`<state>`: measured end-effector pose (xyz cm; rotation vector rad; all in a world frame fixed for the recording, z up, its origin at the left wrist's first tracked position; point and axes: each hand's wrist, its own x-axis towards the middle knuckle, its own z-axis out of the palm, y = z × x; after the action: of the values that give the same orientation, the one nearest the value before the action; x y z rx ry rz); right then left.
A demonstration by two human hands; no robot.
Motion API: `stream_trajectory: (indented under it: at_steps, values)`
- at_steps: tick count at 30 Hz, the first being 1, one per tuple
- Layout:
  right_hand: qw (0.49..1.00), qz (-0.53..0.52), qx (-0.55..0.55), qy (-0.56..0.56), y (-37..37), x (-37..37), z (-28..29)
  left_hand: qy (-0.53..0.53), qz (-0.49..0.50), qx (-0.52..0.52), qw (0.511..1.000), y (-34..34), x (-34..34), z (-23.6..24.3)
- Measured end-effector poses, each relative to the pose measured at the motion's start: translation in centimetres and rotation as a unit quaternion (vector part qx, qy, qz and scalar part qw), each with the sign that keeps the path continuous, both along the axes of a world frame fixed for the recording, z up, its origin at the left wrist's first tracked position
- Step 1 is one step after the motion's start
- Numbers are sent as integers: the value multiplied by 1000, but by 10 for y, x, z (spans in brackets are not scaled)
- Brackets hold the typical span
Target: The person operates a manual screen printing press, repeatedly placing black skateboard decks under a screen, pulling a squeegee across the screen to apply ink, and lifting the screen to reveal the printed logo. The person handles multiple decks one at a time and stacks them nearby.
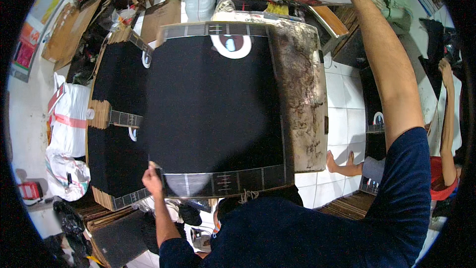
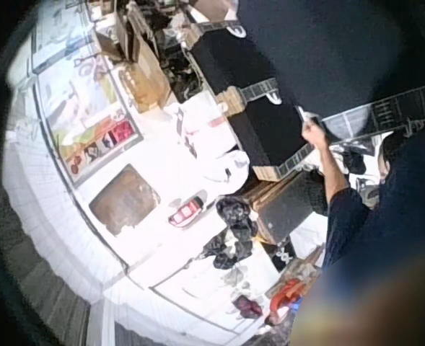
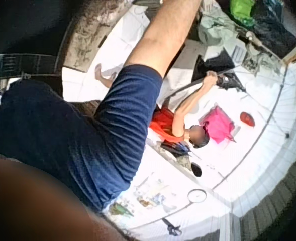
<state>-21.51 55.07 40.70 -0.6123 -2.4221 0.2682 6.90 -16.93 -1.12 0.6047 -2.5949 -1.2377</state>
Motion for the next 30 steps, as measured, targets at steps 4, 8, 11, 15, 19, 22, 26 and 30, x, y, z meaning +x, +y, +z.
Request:
stream_trajectory:
  at_steps: [4,8,11,15,19,22,26,30]
  values:
    - [1000,-3,3,3,0,3,-3,-100,-61,24,993,84,-9,-19]
    - [1000,-8,-8,-7,-1,3,0,-157,-173,-31,972,140,-13,-1]
    - [1000,-9,-1,-22,-1,3,1,-224,-193,-118,948,156,-17,21]
    - [1000,-6,-7,-12,-2,3,3,-233,-201,-139,941,163,-23,40]
    - [1000,8,3,-18,-2,2,7,-217,-202,-165,941,171,-36,47]
    - [999,6,-13,-32,-1,1,11,-228,-196,-183,936,176,-47,47]
    - [1000,2,-12,-27,-2,-2,15,-228,-203,-177,936,178,-56,42]
    - [999,4,-6,-33,-1,-6,19,-270,-185,-166,930,177,-64,29]
